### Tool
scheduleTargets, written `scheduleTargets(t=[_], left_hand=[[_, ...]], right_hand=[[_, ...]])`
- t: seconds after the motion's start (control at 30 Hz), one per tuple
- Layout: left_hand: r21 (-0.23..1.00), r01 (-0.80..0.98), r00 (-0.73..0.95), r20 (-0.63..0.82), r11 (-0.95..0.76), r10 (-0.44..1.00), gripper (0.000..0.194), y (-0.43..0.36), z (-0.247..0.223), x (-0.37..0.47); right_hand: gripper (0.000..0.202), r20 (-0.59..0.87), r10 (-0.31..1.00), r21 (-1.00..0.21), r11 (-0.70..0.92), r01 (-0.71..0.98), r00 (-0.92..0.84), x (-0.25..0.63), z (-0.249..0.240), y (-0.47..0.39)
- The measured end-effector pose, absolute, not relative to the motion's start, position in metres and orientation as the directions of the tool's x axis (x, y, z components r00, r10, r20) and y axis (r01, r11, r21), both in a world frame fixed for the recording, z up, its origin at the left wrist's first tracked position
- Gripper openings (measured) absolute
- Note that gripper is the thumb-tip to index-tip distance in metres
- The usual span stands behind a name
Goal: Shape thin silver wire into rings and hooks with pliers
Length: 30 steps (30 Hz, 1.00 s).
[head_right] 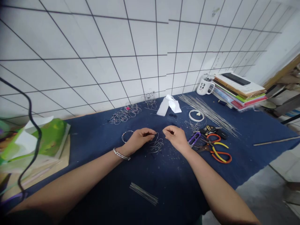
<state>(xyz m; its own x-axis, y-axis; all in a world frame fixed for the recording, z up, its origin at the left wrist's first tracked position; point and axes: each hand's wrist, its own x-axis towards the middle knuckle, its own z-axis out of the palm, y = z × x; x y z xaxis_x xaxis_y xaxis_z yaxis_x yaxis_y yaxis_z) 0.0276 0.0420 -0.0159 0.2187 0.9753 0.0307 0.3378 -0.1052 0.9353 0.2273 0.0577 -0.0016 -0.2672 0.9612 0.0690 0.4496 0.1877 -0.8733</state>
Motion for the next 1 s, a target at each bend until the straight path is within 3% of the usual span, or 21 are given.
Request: scheduleTargets(t=[0.4, 0.57, 0.77, 1.0], left_hand=[[0.763, 0.477, 0.422, 0.236, -0.436, 0.875, 0.022, 0.0411, -0.0194, 0.0263], [0.711, 0.528, 0.362, 0.305, -0.464, 0.881, 0.025, 0.0408, -0.0241, 0.0276], [0.622, 0.573, 0.435, 0.321, -0.534, 0.841, 0.026, 0.0381, -0.0248, 0.0304], [0.652, 0.535, 0.462, 0.308, -0.538, 0.832, 0.022, 0.0410, -0.0216, 0.0318]], right_hand=[[0.016, 0.161, 0.882, -0.576, 0.448, 0.683, -0.443, 0.2284, -0.0001, 0.0591], [0.018, 0.103, 0.856, -0.441, 0.495, 0.748, -0.506, 0.2311, -0.0041, 0.0617], [0.019, 0.063, 0.842, -0.303, 0.528, 0.793, -0.536, 0.2329, -0.0027, 0.0597], [0.021, 0.044, 0.843, -0.220, 0.531, 0.818, -0.536, 0.2347, 0.0012, 0.0585]])
